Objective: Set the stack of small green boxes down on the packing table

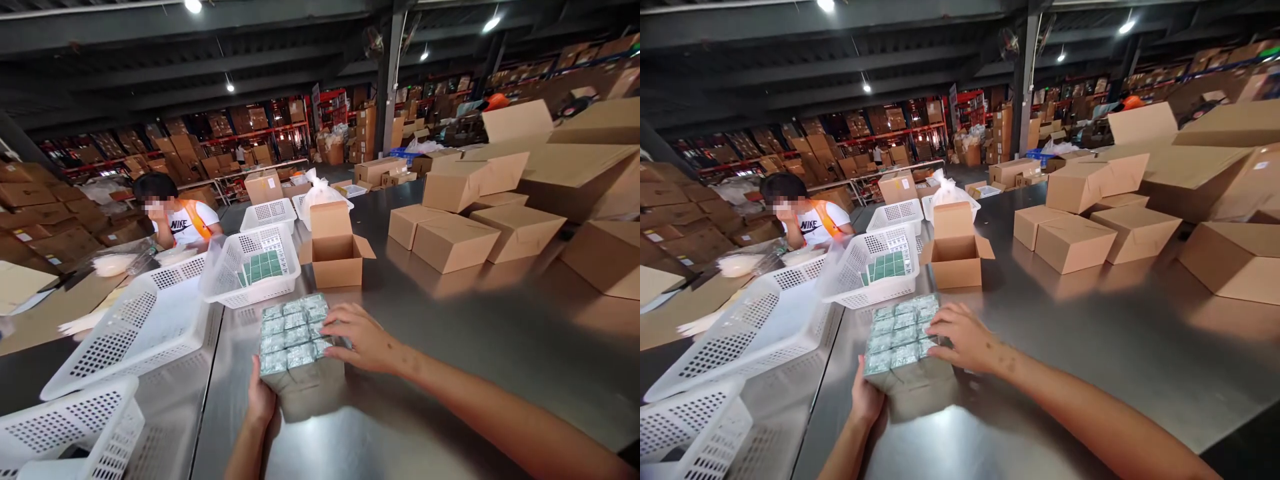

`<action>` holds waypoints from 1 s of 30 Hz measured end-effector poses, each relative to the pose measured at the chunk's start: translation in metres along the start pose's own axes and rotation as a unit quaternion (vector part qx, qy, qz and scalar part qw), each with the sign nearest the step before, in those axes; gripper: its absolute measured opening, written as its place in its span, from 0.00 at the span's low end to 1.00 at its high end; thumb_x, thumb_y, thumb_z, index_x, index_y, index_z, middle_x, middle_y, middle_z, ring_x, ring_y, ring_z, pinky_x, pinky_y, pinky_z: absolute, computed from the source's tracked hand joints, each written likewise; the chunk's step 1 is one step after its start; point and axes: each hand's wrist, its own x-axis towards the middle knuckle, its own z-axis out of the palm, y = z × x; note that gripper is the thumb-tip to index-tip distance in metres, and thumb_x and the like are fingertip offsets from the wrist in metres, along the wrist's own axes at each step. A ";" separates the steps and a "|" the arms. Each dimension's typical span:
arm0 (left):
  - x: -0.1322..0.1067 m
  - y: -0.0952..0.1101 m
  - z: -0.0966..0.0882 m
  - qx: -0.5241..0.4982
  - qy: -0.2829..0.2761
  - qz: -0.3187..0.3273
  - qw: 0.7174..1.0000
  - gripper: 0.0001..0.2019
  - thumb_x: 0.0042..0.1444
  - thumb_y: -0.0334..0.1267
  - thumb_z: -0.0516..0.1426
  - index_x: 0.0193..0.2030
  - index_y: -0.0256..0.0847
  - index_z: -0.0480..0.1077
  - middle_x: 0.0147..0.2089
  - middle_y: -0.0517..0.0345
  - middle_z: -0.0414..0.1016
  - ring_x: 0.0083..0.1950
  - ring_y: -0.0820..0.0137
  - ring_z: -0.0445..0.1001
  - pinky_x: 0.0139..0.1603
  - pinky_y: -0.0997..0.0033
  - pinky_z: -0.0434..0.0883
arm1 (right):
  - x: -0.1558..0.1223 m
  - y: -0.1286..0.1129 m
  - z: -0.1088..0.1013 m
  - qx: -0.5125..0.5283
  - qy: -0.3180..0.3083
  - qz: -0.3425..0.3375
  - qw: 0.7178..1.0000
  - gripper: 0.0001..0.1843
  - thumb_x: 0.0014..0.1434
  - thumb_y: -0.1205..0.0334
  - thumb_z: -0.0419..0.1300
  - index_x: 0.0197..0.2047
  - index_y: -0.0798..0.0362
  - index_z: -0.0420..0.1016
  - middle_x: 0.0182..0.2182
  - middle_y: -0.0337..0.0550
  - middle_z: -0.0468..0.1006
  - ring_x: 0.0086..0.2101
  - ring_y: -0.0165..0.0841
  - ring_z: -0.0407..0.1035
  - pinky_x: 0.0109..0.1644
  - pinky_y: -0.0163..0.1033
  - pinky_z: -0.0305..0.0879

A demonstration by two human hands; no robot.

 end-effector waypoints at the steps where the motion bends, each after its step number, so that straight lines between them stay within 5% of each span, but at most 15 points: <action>1: 0.000 0.000 -0.001 0.002 0.005 0.003 1.000 0.23 0.66 0.49 0.47 0.44 0.40 0.81 0.45 0.47 0.82 0.52 0.59 0.78 0.64 0.57 0.66 | 0.001 -0.002 0.002 -0.008 -0.002 0.009 1.000 0.12 0.64 0.51 0.61 0.41 0.51 0.80 0.40 0.45 0.79 0.45 0.40 0.69 0.51 0.47 0.60; 4: 0.003 -0.001 -0.004 0.006 0.012 0.014 1.000 0.22 0.65 0.48 0.48 0.42 0.39 0.81 0.43 0.48 0.82 0.50 0.59 0.79 0.62 0.56 0.69 | 0.006 -0.006 0.008 -0.035 -0.005 0.033 0.999 0.13 0.66 0.57 0.58 0.32 0.52 0.77 0.34 0.42 0.79 0.40 0.37 0.68 0.46 0.44 0.58; 11: 0.015 -0.003 -0.014 0.013 0.023 0.047 0.999 0.21 0.60 0.52 0.54 0.52 0.42 0.77 0.53 0.48 0.78 0.58 0.55 0.73 0.65 0.52 0.65 | 0.021 -0.020 -0.002 -0.129 0.025 0.037 0.991 0.14 0.71 0.60 0.47 0.35 0.54 0.69 0.36 0.46 0.76 0.38 0.38 0.66 0.43 0.45 0.58; 17: 0.014 -0.004 -0.013 0.022 0.013 0.074 0.997 0.25 0.56 0.55 0.58 0.57 0.45 0.74 0.60 0.51 0.74 0.65 0.53 0.67 0.67 0.52 0.62 | 0.032 -0.031 -0.019 -0.022 0.069 0.105 0.992 0.10 0.70 0.59 0.45 0.39 0.50 0.64 0.38 0.44 0.77 0.38 0.36 0.69 0.43 0.43 0.62; 21: 0.010 -0.005 -0.010 0.031 0.001 0.093 0.995 0.32 0.52 0.59 0.60 0.61 0.47 0.70 0.65 0.51 0.68 0.68 0.51 0.61 0.68 0.51 0.60 | 0.041 -0.038 -0.029 0.142 0.153 0.164 0.964 0.12 0.72 0.52 0.42 0.40 0.48 0.58 0.26 0.34 0.72 0.28 0.31 0.69 0.34 0.36 0.63; 24: 0.006 -0.005 -0.012 0.079 -0.014 0.149 0.986 0.36 0.54 0.62 0.57 0.66 0.48 0.64 0.70 0.52 0.61 0.71 0.51 0.55 0.71 0.49 0.54 | 0.043 -0.038 -0.035 0.131 0.183 0.183 0.957 0.15 0.70 0.46 0.46 0.48 0.48 0.61 0.26 0.33 0.67 0.25 0.29 0.64 0.31 0.35 0.61; 27: 0.003 -0.004 -0.015 0.174 -0.040 0.277 0.944 0.36 0.60 0.62 0.49 0.70 0.48 0.56 0.74 0.54 0.51 0.75 0.54 0.46 0.73 0.51 0.48 | 0.039 -0.031 -0.028 -0.009 0.025 0.185 0.982 0.25 0.58 0.46 0.64 0.55 0.47 0.70 0.35 0.39 0.69 0.30 0.31 0.65 0.34 0.36 0.61; 30: -0.005 0.000 -0.015 0.329 -0.074 0.445 0.830 0.42 0.59 0.65 0.48 0.74 0.46 0.46 0.77 0.53 0.40 0.76 0.53 0.37 0.74 0.48 0.41 | 0.033 -0.019 -0.007 -0.072 -0.054 0.218 0.972 0.16 0.55 0.53 0.67 0.47 0.46 0.80 0.34 0.40 0.68 0.31 0.32 0.66 0.35 0.37 0.60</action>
